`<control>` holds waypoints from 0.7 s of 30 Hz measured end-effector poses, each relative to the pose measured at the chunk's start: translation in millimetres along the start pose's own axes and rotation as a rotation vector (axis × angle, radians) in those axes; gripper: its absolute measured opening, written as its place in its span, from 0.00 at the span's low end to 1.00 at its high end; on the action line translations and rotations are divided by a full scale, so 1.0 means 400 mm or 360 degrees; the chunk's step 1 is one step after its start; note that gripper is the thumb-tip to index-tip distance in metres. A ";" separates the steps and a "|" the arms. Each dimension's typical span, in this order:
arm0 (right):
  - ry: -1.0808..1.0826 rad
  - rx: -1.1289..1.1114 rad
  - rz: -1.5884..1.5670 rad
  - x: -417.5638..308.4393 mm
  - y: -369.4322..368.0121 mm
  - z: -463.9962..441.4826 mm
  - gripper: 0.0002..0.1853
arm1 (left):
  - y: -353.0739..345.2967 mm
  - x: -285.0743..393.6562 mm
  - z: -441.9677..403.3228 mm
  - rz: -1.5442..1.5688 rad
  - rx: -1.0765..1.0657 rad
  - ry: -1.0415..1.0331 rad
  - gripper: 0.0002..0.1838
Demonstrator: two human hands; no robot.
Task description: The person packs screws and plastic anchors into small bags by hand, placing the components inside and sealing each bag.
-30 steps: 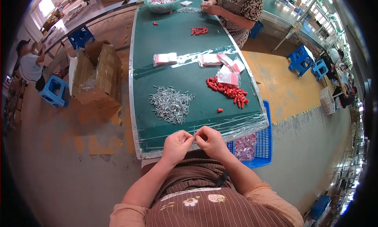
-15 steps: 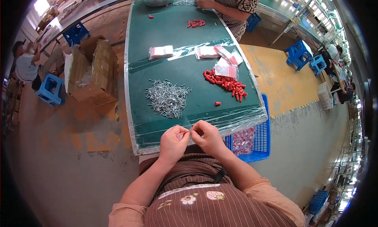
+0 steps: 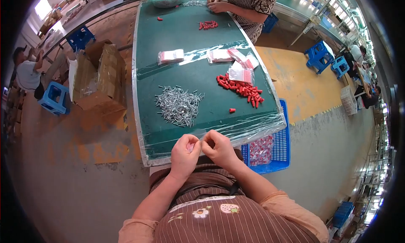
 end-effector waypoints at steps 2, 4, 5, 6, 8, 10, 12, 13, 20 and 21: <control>-0.0060 -0.0076 -0.0062 -0.010 -0.001 0.003 0.08 | 0.000 -0.028 0.004 0.0028 -0.0038 0.0031 0.04; 0.0002 -0.0123 -0.0075 0.003 -0.005 0.002 0.07 | 0.007 -0.056 0.011 0.0009 -0.0151 0.0031 0.04; 0.0008 -0.0149 -0.0075 0.013 -0.009 0.002 0.07 | 0.010 -0.068 0.011 0.0129 -0.0104 0.0129 0.04; 0.0015 -0.0175 -0.0072 0.017 -0.009 0.003 0.07 | 0.011 -0.077 0.010 0.0252 -0.0056 0.0226 0.04; -0.0036 -0.0261 -0.0070 0.012 -0.010 -0.001 0.06 | 0.018 -0.081 0.011 0.0437 -0.0017 0.0402 0.04; -0.0030 -0.0350 -0.0075 0.016 -0.014 -0.015 0.05 | 0.028 -0.078 0.012 0.0561 -0.0031 0.0561 0.04; 0.0110 -0.0326 0.0090 0.028 -0.009 -0.069 0.06 | 0.039 -0.075 0.005 0.0454 -0.0013 0.0538 0.04; 0.0263 -0.0186 0.0298 0.030 -0.005 -0.103 0.08 | 0.044 -0.073 0.001 0.0402 -0.0005 0.0527 0.05; 0.0556 0.0238 0.0957 0.036 -0.043 -0.274 0.14 | 0.081 -0.053 -0.023 -0.0217 -0.0143 0.0301 0.06; 0.0606 0.0244 0.0940 0.035 -0.048 -0.285 0.13 | 0.085 -0.054 -0.022 -0.0207 -0.0148 0.0320 0.06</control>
Point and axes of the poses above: each hand's wrist, its own z-axis away from the middle knuckle, its own y-axis out of the back of the hand, x = y × z, the point moved 1 cm from there along -z, towards the middle knuckle, and after that the axes turned 10 degrees about -y, right-handed, at the moved point
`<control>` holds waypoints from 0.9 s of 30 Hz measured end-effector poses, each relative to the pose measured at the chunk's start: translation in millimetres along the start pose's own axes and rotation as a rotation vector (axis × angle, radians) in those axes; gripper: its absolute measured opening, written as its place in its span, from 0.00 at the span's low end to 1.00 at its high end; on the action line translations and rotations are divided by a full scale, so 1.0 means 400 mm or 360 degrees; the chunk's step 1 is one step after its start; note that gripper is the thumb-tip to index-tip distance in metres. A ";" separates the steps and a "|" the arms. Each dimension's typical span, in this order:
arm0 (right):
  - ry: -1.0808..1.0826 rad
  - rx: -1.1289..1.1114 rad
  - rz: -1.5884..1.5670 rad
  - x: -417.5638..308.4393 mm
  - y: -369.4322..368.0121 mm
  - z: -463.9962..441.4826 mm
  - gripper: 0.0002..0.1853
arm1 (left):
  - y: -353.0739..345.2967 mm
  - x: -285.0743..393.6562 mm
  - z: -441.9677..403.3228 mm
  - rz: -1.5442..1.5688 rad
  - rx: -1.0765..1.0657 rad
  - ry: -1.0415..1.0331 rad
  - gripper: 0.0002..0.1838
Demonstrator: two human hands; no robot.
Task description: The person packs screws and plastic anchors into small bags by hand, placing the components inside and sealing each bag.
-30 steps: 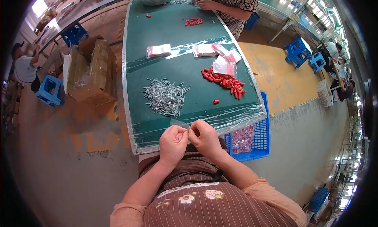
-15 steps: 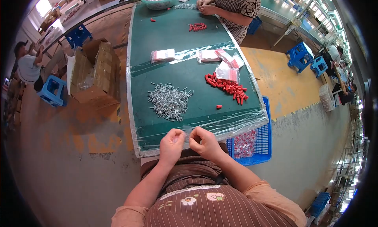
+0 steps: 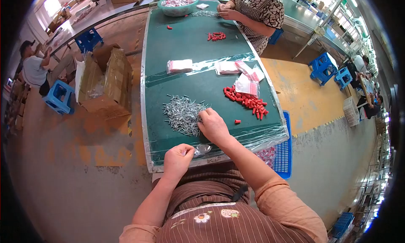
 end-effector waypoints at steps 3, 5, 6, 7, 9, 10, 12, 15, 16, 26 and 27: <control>0.0037 -0.0019 -0.0034 0.007 -0.020 -0.020 0.08 | 0.009 0.007 0.001 0.0011 0.0026 0.0081 0.06; -0.0017 -0.0031 -0.0132 0.006 -0.010 -0.021 0.07 | 0.015 -0.002 0.000 0.0024 0.0021 0.0125 0.06; -0.0043 -0.0036 -0.0180 0.008 -0.003 -0.022 0.06 | 0.016 -0.016 0.001 0.0041 -0.0003 0.0139 0.05; -0.0125 -0.0055 -0.0317 0.017 0.000 -0.024 0.06 | 0.019 -0.024 0.001 0.0059 -0.0027 0.0153 0.05; -0.0295 -0.0093 -0.0589 0.043 0.000 -0.026 0.06 | 0.024 -0.027 -0.003 0.0103 -0.0056 0.0191 0.05; -0.0422 -0.0134 -0.0679 0.055 -0.004 -0.026 0.08 | 0.025 -0.028 -0.003 0.0125 -0.0074 0.0209 0.05; -0.0637 -0.0308 -0.0957 0.081 -0.007 -0.029 0.10 | 0.021 -0.048 -0.008 0.0229 -0.0081 0.0243 0.04; -0.0786 -0.0359 -0.1177 0.107 -0.012 -0.031 0.12 | 0.021 -0.048 -0.018 0.0295 -0.0075 0.0253 0.04; -0.0805 -0.0343 -0.1214 0.113 -0.009 -0.032 0.12 | 0.019 -0.041 -0.021 0.0306 -0.0068 0.0252 0.04; -0.1146 -0.0520 -0.1826 0.082 0.049 -0.027 0.08 | 0.011 0.005 -0.047 -0.0032 -0.0011 0.0129 0.06; -0.1128 -0.0546 -0.1843 0.075 0.054 -0.024 0.08 | 0.008 0.012 -0.054 -0.0080 0.0013 0.0113 0.07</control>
Point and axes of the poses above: each hand's wrist, its own z-axis away from the middle knuckle, its own y-axis out of the back of the hand, x = y × z, the point moved 1 cm from there along -z, towards the middle knuckle, and after that the axes turned 10 degrees about -y, right-handed, at the moved point
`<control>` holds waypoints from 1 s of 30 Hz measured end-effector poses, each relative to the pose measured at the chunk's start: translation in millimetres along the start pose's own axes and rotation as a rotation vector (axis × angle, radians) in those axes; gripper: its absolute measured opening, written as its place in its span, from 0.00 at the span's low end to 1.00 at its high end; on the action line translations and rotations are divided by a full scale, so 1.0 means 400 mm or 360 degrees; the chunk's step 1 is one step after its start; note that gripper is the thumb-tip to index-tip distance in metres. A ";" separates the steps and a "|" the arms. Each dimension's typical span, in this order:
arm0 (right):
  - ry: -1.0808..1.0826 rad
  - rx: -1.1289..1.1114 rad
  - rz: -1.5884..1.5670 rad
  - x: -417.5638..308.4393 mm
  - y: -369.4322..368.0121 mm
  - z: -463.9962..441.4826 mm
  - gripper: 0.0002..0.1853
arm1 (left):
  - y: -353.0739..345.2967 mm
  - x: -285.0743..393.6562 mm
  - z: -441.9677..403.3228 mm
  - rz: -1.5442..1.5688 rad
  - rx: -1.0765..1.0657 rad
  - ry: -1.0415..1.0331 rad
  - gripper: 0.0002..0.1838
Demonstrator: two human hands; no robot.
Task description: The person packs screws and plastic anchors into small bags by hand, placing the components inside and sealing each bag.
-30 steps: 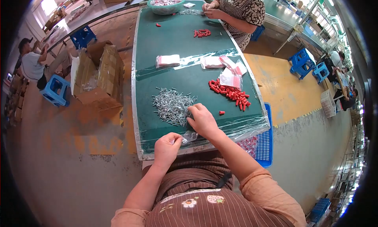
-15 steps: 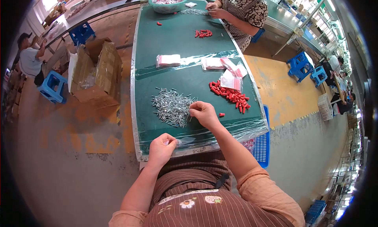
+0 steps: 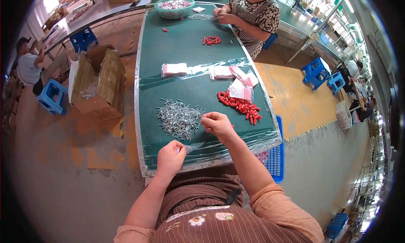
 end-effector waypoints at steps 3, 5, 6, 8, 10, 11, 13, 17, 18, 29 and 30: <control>0.0072 -0.0137 0.0188 -0.027 -0.027 0.058 0.07 | -0.007 0.008 -0.022 -0.0087 0.0064 -0.0024 0.08; 0.0149 -0.0247 0.0384 -0.058 -0.061 0.124 0.07 | -0.010 0.017 -0.036 -0.0110 0.0091 -0.0063 0.08; 0.0154 -0.0299 0.0430 -0.061 -0.080 0.153 0.09 | -0.010 0.028 -0.040 -0.0100 0.0077 -0.0057 0.07; 0.0320 -0.0376 0.0700 -0.049 -0.099 0.183 0.10 | -0.013 0.049 -0.044 -0.0077 0.0044 -0.0053 0.07; 0.0485 -0.0226 0.0989 -0.056 -0.110 0.205 0.09 | -0.024 0.052 -0.044 -0.0035 0.0047 -0.0073 0.07; 0.0591 -0.0113 0.1199 -0.060 -0.111 0.211 0.09 | -0.027 0.053 -0.044 -0.0017 0.0049 -0.0084 0.06; 0.0759 0.0052 0.1503 -0.062 -0.113 0.215 0.07 | -0.035 0.050 -0.041 0.0045 0.0022 -0.0090 0.06; 0.0985 0.0200 0.1813 -0.055 -0.111 0.219 0.04 | -0.057 0.035 -0.043 0.0110 0.0030 -0.0134 0.06; 0.1034 0.0220 0.1871 -0.053 -0.110 0.221 0.03 | -0.058 0.038 -0.043 0.0118 0.0020 -0.0125 0.06; 0.0870 0.0391 0.1809 -0.116 -0.029 0.225 0.08 | -0.058 0.028 -0.061 0.0091 0.0017 -0.0017 0.06; 0.0872 0.0501 0.1841 -0.115 0.001 0.210 0.08 | -0.056 0.015 -0.069 0.0144 -0.0011 0.0029 0.06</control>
Point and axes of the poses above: each hand's wrist, its own z-axis away from the middle knuckle, its own y-axis out of the back of the hand, x = y × z, the point moved 1 cm from there along -z, towards the middle knuckle, and after that the axes turned 10 degrees about -y, right-handed, at the moved point
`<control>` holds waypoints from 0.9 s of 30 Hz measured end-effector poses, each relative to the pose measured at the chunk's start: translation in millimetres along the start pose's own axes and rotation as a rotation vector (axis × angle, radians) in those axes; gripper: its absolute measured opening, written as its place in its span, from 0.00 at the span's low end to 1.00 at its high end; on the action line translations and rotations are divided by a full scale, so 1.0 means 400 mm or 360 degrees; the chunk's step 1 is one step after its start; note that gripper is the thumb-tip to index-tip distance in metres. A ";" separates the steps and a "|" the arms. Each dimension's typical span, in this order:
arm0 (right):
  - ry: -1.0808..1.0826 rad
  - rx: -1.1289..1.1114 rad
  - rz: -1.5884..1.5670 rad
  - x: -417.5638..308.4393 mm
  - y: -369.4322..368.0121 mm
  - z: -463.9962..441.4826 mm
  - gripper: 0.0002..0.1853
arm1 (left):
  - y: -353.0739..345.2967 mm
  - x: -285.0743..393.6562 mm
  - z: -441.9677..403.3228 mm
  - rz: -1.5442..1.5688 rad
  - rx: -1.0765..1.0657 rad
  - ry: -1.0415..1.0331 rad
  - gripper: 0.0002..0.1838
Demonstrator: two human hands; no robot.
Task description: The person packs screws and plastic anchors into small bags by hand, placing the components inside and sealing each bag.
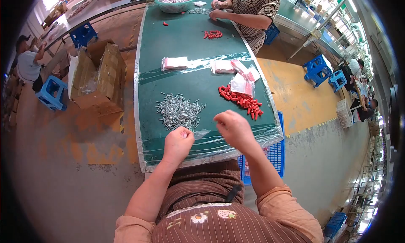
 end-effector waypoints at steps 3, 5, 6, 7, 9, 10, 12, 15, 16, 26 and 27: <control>-0.0292 -0.0048 0.0291 0.092 -0.008 -0.022 0.10 | 0.019 -0.019 -0.025 0.0270 -0.0111 0.0263 0.06; -0.0303 -0.0143 0.0263 0.143 -0.036 -0.022 0.10 | 0.037 -0.002 -0.031 0.0596 -0.0231 0.0606 0.05; -0.0307 -0.0190 0.0248 0.163 -0.048 -0.023 0.10 | 0.040 -0.001 -0.034 0.0694 -0.0243 0.0656 0.05; -0.0277 -0.0178 0.0248 0.178 -0.056 -0.024 0.10 | 0.043 -0.001 -0.035 0.0790 -0.0254 0.0708 0.06; -0.0222 -0.0151 0.0246 0.197 -0.063 -0.024 0.10 | 0.044 -0.011 -0.037 0.0929 -0.0284 0.0784 0.06; -0.0213 -0.0166 0.0213 0.202 -0.058 -0.024 0.09 | 0.040 -0.025 -0.041 0.0971 -0.0302 0.0807 0.06; -0.0195 -0.0196 0.0149 0.205 -0.046 -0.021 0.08 | 0.040 -0.034 -0.043 0.1017 -0.0323 0.0822 0.06; -0.0204 -0.0145 0.0185 0.223 -0.045 -0.015 0.07 | 0.042 -0.032 -0.037 0.0941 -0.0328 0.0772 0.06; -0.0157 -0.0131 0.0286 0.233 -0.048 -0.014 0.06 | 0.041 -0.032 -0.033 0.0863 -0.0338 0.0733 0.06; -0.0213 0.0386 0.0321 0.335 0.098 0.015 0.04 | 0.037 -0.004 0.007 0.0676 -0.0228 0.0531 0.05; -0.0235 0.0355 0.0389 0.350 0.109 0.016 0.04 | 0.035 -0.002 0.010 0.0677 -0.0245 0.0528 0.05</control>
Point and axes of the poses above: each hand's wrist, its own z-axis away from the middle knuckle, its own y-axis out of the back of the hand, x = y × z, the point moved 1 cm from there along -z, towards the middle knuckle, and after that the axes turned 10 degrees about -y, right-handed, at the moved point
